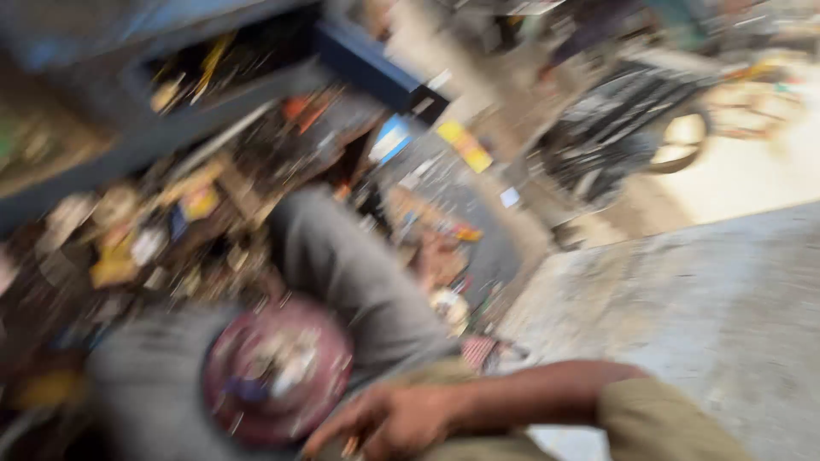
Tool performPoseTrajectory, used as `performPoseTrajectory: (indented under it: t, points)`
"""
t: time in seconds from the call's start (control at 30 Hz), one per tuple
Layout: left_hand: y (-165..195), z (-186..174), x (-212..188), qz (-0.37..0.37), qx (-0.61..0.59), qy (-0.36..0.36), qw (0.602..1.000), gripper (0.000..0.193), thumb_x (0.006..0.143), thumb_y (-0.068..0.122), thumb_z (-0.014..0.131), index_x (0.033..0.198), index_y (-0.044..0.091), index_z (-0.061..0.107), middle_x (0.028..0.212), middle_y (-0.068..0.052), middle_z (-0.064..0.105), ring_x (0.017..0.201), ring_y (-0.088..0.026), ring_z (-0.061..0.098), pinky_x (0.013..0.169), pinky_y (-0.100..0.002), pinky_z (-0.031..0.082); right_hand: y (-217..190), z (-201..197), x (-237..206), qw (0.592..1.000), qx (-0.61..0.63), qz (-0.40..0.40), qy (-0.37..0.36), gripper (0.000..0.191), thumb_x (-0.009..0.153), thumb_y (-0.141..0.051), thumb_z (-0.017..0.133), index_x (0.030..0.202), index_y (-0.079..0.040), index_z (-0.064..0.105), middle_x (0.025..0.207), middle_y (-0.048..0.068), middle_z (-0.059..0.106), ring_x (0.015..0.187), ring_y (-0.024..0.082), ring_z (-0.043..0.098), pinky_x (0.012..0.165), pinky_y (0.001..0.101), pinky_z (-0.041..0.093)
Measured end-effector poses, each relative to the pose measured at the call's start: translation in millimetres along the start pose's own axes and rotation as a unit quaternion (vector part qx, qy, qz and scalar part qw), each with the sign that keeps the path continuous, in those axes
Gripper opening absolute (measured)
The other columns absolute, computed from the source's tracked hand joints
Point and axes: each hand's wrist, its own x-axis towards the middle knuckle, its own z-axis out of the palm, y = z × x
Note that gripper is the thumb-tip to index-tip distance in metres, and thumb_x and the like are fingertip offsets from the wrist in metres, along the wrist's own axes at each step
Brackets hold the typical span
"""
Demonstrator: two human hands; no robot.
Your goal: The person sits on the floor in a cluttered workshop and repairs an electric motor. They use a screwdriver to adjust copper windings inside a stator core and then use a yellow screwdriver to tighten screws on a circular motor component resting on their lap.
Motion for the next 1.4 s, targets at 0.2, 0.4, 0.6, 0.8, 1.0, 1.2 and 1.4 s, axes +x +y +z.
performPoseTrajectory:
  t: [0.2, 0.4, 0.6, 0.8, 1.0, 1.2, 1.4]
  points:
    - [14, -18, -59, 0.014, -0.061, 0.016, 0.998, 0.026, 0.083, 0.013, 0.083, 0.104, 0.001, 0.073, 0.113, -0.016, 0.072, 0.099, -0.034, 0.073, 0.081, -0.041, 0.060, -26, -11, -10, 0.997, -0.035, 0.074, -0.002, 0.053, 0.091, 0.001, 0.056, 0.144, 0.001, 0.058, 0.140, 0.010, 0.064, 0.132, 0.021, 0.059, 0.113, 0.0366, 0.046]
    - [31, -13, -85, -0.052, -0.200, 0.081, 0.975, 0.023, 0.088, 0.010, 0.083, 0.108, 0.002, 0.072, 0.114, -0.012, 0.072, 0.099, -0.027, 0.076, 0.083, -0.034, 0.062, -35, -7, -11, 0.976, 0.163, 0.144, 0.018, 0.056, 0.092, 0.006, 0.068, 0.147, 0.002, 0.058, 0.135, 0.024, 0.067, 0.120, 0.031, 0.067, 0.105, 0.0427, 0.054]
    - [43, -41, -77, -0.026, -0.195, 0.072, 0.978, 0.025, 0.086, 0.010, 0.084, 0.107, 0.002, 0.073, 0.112, -0.012, 0.072, 0.097, -0.028, 0.074, 0.084, -0.036, 0.061, -44, 4, -10, 0.971, 0.191, 0.141, -0.023, 0.061, 0.087, 0.003, 0.075, 0.147, 0.002, 0.060, 0.138, 0.023, 0.066, 0.124, 0.030, 0.067, 0.109, 0.0427, 0.053]
    - [44, -43, -87, -0.029, -0.214, 0.073, 0.974, 0.033, 0.086, 0.020, 0.085, 0.109, 0.001, 0.071, 0.114, -0.014, 0.069, 0.097, -0.029, 0.073, 0.084, -0.037, 0.060, -42, 14, -16, 0.972, 0.176, 0.154, 0.020, 0.061, 0.085, 0.004, 0.076, 0.143, 0.001, 0.059, 0.141, 0.021, 0.065, 0.122, 0.030, 0.067, 0.105, 0.0439, 0.056]
    - [50, -37, -90, -0.012, -0.154, 0.098, 0.983, 0.028, 0.083, 0.019, 0.084, 0.098, 0.002, 0.069, 0.109, -0.013, 0.068, 0.093, -0.030, 0.070, 0.080, -0.041, 0.058, -38, 20, -21, 0.962, 0.192, 0.182, 0.065, 0.058, 0.087, 0.008, 0.072, 0.143, 0.000, 0.058, 0.138, 0.022, 0.066, 0.118, 0.030, 0.068, 0.100, 0.0436, 0.057]
    - [52, -38, -93, -0.010, -0.151, 0.059, 0.987, 0.019, 0.087, 0.016, 0.081, 0.090, 0.004, 0.066, 0.105, -0.011, 0.068, 0.091, -0.029, 0.070, 0.075, -0.041, 0.057, -39, 26, -19, 0.970, 0.159, 0.176, 0.052, 0.060, 0.085, 0.015, 0.072, 0.143, 0.000, 0.061, 0.138, 0.020, 0.068, 0.112, 0.023, 0.068, 0.092, 0.0348, 0.057]
    - [52, -44, -95, 0.014, -0.138, 0.054, 0.989, 0.018, 0.087, 0.015, 0.080, 0.090, 0.002, 0.067, 0.103, -0.013, 0.066, 0.092, -0.032, 0.069, 0.077, -0.043, 0.056, -39, 29, -17, 0.982, 0.081, 0.166, 0.033, 0.064, 0.078, 0.014, 0.076, 0.138, -0.004, 0.062, 0.132, 0.016, 0.070, 0.112, 0.022, 0.071, 0.097, 0.0365, 0.059]
